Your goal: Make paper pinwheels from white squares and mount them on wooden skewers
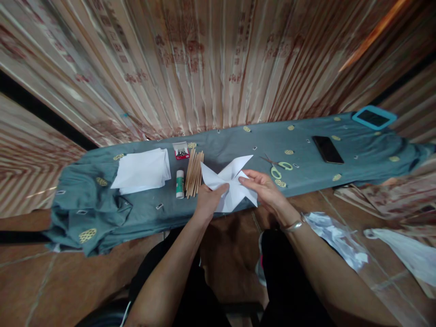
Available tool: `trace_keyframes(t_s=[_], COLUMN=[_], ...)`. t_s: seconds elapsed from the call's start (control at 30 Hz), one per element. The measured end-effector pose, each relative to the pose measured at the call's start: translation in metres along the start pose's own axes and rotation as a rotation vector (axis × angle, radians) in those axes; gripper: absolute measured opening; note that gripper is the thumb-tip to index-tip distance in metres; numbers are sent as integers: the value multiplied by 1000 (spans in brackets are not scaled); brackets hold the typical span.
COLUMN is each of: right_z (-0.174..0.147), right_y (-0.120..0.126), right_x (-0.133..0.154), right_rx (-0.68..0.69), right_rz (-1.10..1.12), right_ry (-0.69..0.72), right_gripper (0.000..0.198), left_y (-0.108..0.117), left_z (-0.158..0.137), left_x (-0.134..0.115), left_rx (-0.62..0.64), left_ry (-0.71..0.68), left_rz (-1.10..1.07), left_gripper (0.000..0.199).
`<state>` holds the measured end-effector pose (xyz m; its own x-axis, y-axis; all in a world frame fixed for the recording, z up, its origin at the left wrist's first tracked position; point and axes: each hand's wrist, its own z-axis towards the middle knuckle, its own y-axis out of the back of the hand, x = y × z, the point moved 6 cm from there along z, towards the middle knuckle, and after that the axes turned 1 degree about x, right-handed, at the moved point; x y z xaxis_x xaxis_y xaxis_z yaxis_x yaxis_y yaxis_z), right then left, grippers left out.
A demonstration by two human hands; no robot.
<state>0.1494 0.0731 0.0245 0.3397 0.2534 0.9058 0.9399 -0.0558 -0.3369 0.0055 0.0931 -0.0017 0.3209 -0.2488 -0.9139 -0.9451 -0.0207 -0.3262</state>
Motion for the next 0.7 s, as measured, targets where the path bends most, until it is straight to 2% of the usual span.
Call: trace_keyframes(t_s=[0.23,0.43,0.53,0.63,0.7], right_z=[1,9,3,-17,-28], right_y=[5,16,21,12,-4], right_x=[4,7,22,45,50], right_rx=[-71,-150,-272,-379,-364], right_rz=[-8,-93,-259,-643,-908], right_ry=[-4,103,311,634,766], right_gripper=[33,34,29,20,14], left_y=[3,7,10,12,12], left_z=[1,3,4,6,8], left_x=[1,-6,-11,-16,-18], left_rx=[-33,-63,-91,-92,-95], left_ry=[3,-36,-59,-95,-105], left_rz=[-67,-79,-95,-108,-115], left_gripper=[33,32,32,28,28])
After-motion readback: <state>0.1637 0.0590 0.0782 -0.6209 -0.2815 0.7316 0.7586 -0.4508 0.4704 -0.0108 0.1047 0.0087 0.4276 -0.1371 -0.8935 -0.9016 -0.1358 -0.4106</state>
